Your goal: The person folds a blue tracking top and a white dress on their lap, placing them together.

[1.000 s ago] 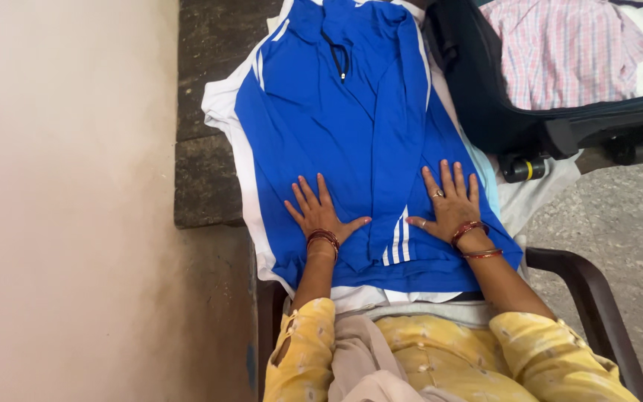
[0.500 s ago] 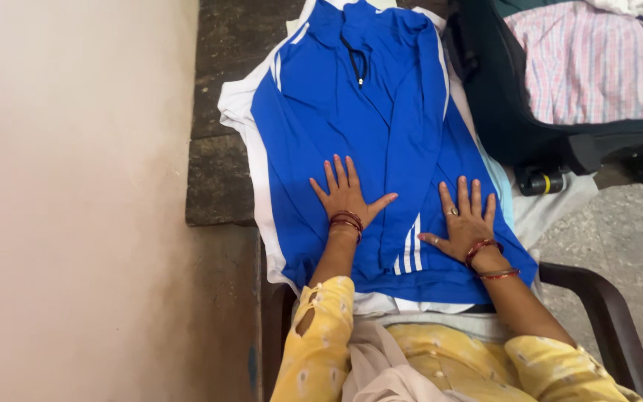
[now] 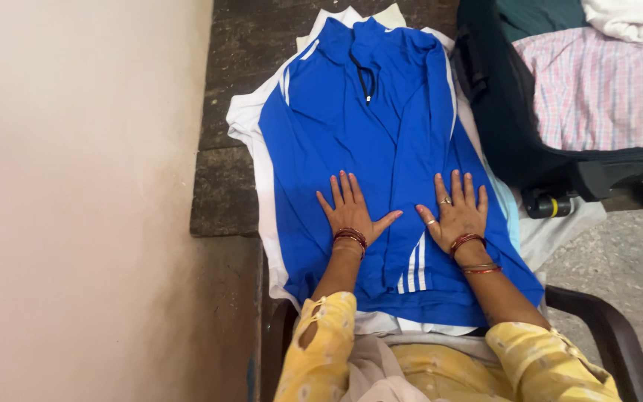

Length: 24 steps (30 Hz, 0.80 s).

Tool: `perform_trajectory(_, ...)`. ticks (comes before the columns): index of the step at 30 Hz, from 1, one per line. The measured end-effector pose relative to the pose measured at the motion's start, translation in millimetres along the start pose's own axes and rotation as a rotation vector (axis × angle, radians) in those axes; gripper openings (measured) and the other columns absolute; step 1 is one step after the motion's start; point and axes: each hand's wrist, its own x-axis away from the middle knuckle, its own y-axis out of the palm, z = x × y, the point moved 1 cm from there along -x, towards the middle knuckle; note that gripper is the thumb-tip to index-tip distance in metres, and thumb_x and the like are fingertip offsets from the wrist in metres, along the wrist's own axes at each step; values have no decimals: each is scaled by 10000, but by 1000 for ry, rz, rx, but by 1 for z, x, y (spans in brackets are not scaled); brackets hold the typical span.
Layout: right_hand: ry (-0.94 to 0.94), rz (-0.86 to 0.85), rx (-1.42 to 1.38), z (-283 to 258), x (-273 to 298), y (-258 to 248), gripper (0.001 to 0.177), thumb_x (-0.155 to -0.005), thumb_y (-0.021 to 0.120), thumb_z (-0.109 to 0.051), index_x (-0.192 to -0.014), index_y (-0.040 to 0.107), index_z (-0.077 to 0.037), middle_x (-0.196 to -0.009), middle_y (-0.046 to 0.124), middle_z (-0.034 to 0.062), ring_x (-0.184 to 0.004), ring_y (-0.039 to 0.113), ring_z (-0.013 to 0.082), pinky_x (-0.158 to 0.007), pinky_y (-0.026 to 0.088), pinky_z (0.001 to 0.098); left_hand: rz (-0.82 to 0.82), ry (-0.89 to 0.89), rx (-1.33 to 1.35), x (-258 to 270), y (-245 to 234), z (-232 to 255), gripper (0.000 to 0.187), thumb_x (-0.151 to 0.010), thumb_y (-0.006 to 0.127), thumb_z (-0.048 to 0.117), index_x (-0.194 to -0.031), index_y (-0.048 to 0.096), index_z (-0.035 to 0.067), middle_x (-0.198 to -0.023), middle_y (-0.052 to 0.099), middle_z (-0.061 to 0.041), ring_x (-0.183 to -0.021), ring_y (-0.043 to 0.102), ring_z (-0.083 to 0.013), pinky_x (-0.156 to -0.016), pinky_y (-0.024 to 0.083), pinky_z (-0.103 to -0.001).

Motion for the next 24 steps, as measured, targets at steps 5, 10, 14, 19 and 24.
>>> perform_trajectory(5,-1,1,8,1,1,3,812,-967,319,-707,-1610,322,-211,-1650,284,179,-1554,158,351,-1229,46,540,-87,71,-44,-14,-2,15,1277,-724,483,960,-1575,336,19,-1672,260,-200,-1594,136,-371,-1230,0,-685)
perform_trajectory(10,-79,99,27,2,1,-5,796,-970,439,-658,-1567,441,-131,-1596,389,239,-1510,278,407,-1207,147,567,115,258,25,-20,29,15,1184,-730,502,920,-1586,350,117,-1661,273,-160,-1546,165,-389,-1192,35,-692)
perform_trajectory(14,-178,98,-206,2,-18,-64,646,-877,736,-493,-1328,665,-36,-1418,583,264,-1384,488,454,-1169,386,490,115,255,49,-21,32,13,1205,-719,494,931,-1588,346,109,-1656,277,-160,-1547,172,-391,-1196,36,-693)
perform_trajectory(19,-276,462,-329,34,-74,-175,426,-1037,810,-250,-1347,665,3,-1423,637,204,-1377,598,393,-1130,503,464,65,238,31,-20,29,14,1226,-715,473,953,-1583,340,97,-1657,277,-167,-1544,178,-396,-1204,29,-684)
perform_trajectory(24,-338,548,3,85,-168,-217,341,-1028,770,-174,-1277,642,21,-1300,655,193,-1229,615,357,-1063,513,443,90,248,44,-21,27,14,1221,-717,468,950,-1587,336,103,-1655,275,-172,-1543,169,-396,-1199,13,-685)
